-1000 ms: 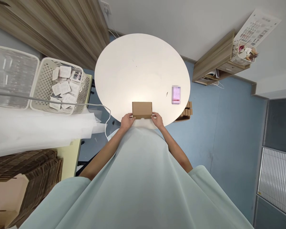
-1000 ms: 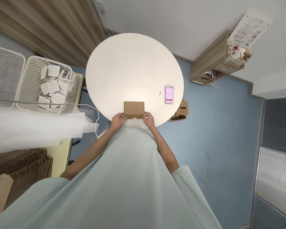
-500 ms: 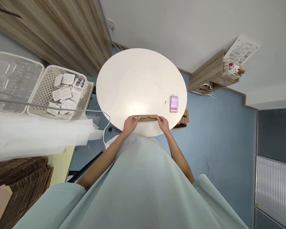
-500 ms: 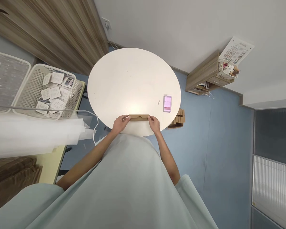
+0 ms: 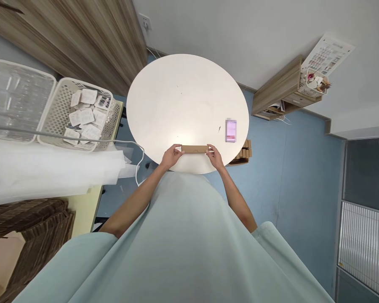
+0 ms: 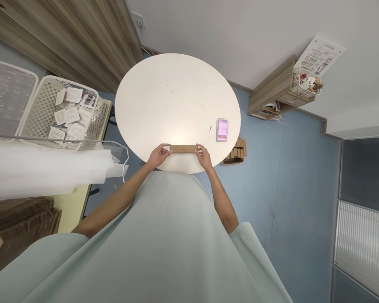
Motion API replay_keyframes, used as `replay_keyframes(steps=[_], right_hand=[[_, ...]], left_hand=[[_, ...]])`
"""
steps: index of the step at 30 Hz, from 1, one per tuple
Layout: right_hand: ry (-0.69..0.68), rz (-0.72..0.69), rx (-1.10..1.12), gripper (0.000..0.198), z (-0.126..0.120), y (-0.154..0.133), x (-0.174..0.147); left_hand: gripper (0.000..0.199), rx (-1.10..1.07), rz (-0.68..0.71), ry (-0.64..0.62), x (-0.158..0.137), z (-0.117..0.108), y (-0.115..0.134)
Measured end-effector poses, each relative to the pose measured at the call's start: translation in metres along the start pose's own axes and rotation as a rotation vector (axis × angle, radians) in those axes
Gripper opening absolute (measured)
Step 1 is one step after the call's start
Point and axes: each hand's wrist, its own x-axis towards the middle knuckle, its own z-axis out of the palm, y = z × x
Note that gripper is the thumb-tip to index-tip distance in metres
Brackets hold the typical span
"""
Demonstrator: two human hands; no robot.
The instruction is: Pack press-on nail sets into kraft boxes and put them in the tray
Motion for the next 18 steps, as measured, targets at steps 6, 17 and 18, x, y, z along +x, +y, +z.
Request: replay_keyframes(steps=[6,17,18], right_hand=[[0.073,-0.004,0.009,0.055,0.013,0.001,-0.004],[0.178,-0.043,-0.051,0.047,0.02,-0.001,0.015],[0.191,-0.044,-0.056,0.047,0.021,0.0,0.014]], left_hand=[[0.043,0.003,-0.054,0.046,-0.002,0.001,0.008],[0.039,-0.029,-0.141,0.09,0.006,0.002,0.02],[0.039,-0.034,-0.138,0.101,0.004,0.004,0.019]])
